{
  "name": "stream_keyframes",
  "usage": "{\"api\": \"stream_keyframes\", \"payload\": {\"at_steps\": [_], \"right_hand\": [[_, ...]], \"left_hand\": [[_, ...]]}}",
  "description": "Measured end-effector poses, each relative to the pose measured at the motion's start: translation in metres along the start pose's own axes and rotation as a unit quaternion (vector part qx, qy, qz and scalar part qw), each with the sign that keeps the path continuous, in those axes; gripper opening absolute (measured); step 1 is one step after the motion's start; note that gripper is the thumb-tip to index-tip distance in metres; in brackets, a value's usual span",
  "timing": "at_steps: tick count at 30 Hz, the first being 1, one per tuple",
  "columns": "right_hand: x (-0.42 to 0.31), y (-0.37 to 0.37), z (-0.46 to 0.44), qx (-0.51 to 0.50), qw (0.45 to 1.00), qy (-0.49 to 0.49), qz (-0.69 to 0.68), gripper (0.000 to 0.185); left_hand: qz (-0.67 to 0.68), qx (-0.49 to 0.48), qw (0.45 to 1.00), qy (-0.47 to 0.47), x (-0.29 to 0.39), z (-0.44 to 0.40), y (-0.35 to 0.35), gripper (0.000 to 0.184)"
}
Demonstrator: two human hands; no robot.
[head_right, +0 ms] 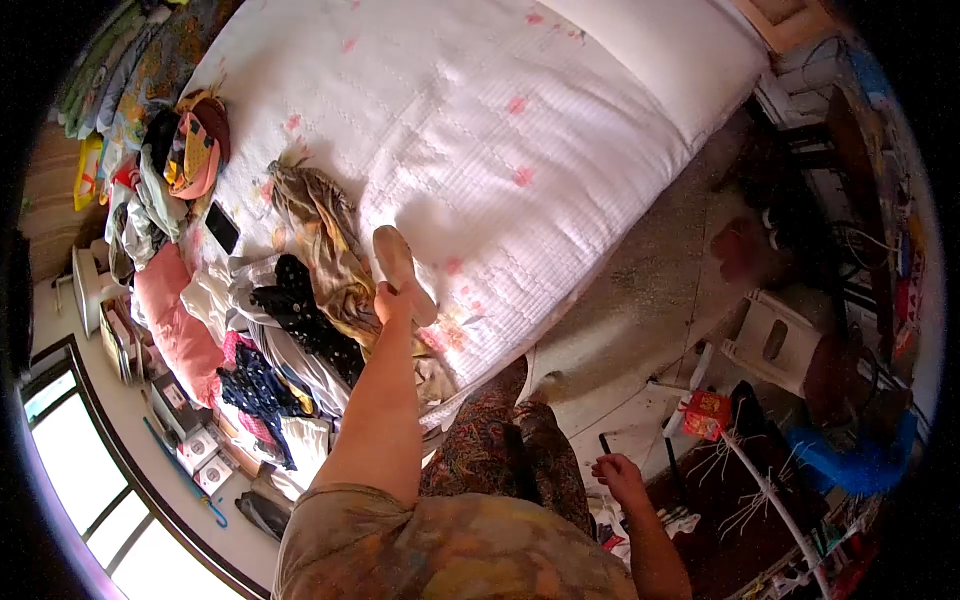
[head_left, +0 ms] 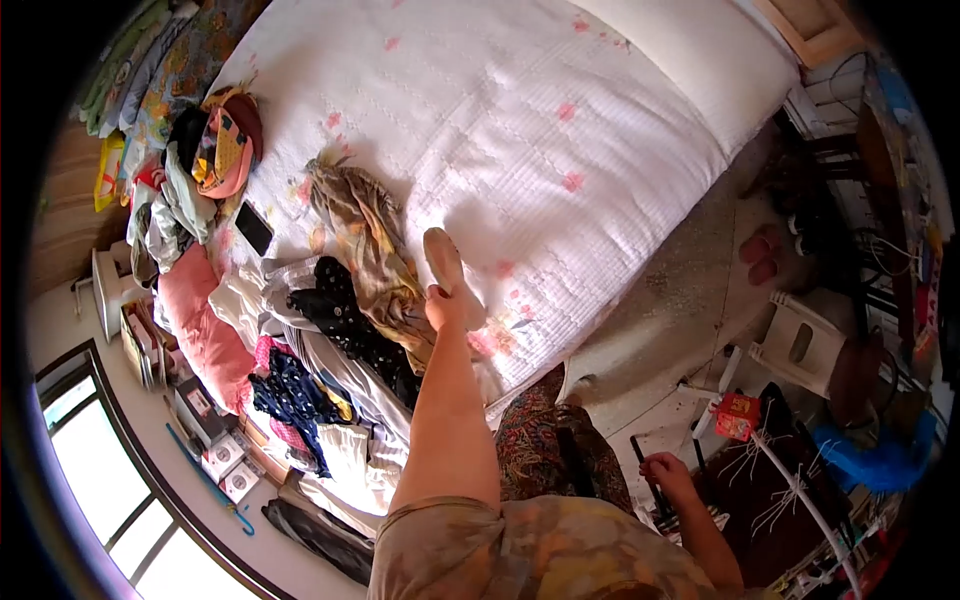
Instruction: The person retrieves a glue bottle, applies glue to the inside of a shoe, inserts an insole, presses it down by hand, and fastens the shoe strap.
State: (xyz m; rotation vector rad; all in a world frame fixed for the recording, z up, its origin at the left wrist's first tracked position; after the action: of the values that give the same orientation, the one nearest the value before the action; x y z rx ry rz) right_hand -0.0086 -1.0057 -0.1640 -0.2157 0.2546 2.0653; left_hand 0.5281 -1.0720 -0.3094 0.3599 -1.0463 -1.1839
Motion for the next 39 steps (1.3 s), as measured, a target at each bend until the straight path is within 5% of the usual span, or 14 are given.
{"api": "stream_keyframes", "payload": {"at_steps": [2, 5, 6, 8, 13, 17, 24, 26, 30, 32, 34, 37, 39], "right_hand": [[-0.012, -0.006, 0.004, 0.007, 1.000, 0.025, -0.007, 0.018], [-0.049, -0.016, 0.012, 0.021, 0.998, 0.064, -0.001, 0.025], [-0.073, -0.022, 0.020, 0.012, 0.995, 0.101, -0.008, 0.028], [-0.122, -0.032, 0.037, 0.001, 0.984, 0.163, -0.071, 0.028], [-0.239, -0.025, 0.094, 0.052, 0.907, 0.348, -0.230, 0.029], [-0.262, 0.000, 0.111, 0.043, 0.849, 0.398, -0.345, 0.029], [-0.252, 0.057, 0.158, 0.193, 0.827, 0.447, -0.279, 0.019], [-0.247, 0.064, 0.167, 0.202, 0.814, 0.469, -0.276, 0.019], [-0.240, 0.090, 0.178, 0.133, 0.786, 0.476, -0.371, 0.019], [-0.224, 0.105, 0.174, 0.124, 0.778, 0.427, -0.443, 0.022], [-0.210, 0.121, 0.168, 0.133, 0.776, 0.395, -0.473, 0.029], [-0.198, 0.138, 0.177, 0.137, 0.753, 0.387, -0.513, 0.033], [-0.191, 0.147, 0.177, 0.140, 0.752, 0.375, -0.524, 0.033]], "left_hand": [[0.065, -0.006, 0.996, -0.061, 0.030, 0.016, -0.003, 0.031], [0.325, -0.245, 0.913, 0.006, 0.088, 0.077, -0.019, 0.032], [0.320, -0.261, 0.911, -0.002, 0.103, 0.097, -0.015, 0.032], [0.398, -0.423, 0.813, 0.028, 0.145, 0.157, -0.025, 0.035], [0.346, -0.597, 0.723, -0.037, 0.216, 0.296, -0.011, 0.036], [0.239, -0.685, 0.678, -0.117, 0.243, 0.370, -0.006, 0.031], [0.199, -0.533, 0.765, -0.302, 0.310, 0.407, -0.006, 0.025], [0.271, -0.509, 0.756, -0.308, 0.327, 0.424, -0.001, 0.018], [0.393, -0.525, 0.737, -0.163, 0.339, 0.429, -0.022, 0.017], [0.448, -0.568, 0.690, -0.016, 0.333, 0.427, -0.045, 0.016], [0.447, -0.656, 0.607, 0.009, 0.342, 0.436, -0.061, 0.017], [0.459, -0.837, 0.278, 0.106, 0.359, 0.485, -0.064, 0.032], [0.423, -0.866, 0.242, 0.111, 0.359, 0.502, -0.072, 0.036]]}}
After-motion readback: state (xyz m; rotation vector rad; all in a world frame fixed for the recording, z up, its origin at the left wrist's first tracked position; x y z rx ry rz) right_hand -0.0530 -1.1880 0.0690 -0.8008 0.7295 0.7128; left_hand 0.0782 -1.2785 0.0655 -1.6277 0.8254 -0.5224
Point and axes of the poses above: each hand's wrist, its own z-axis away from the middle knuckle, its own y-axis out of the back of the hand, x = y × z, the point moved 9 cm from there along -z, towards the middle knuckle, and after that the axes turned 3 degrees about z, right-handed, at the moved point
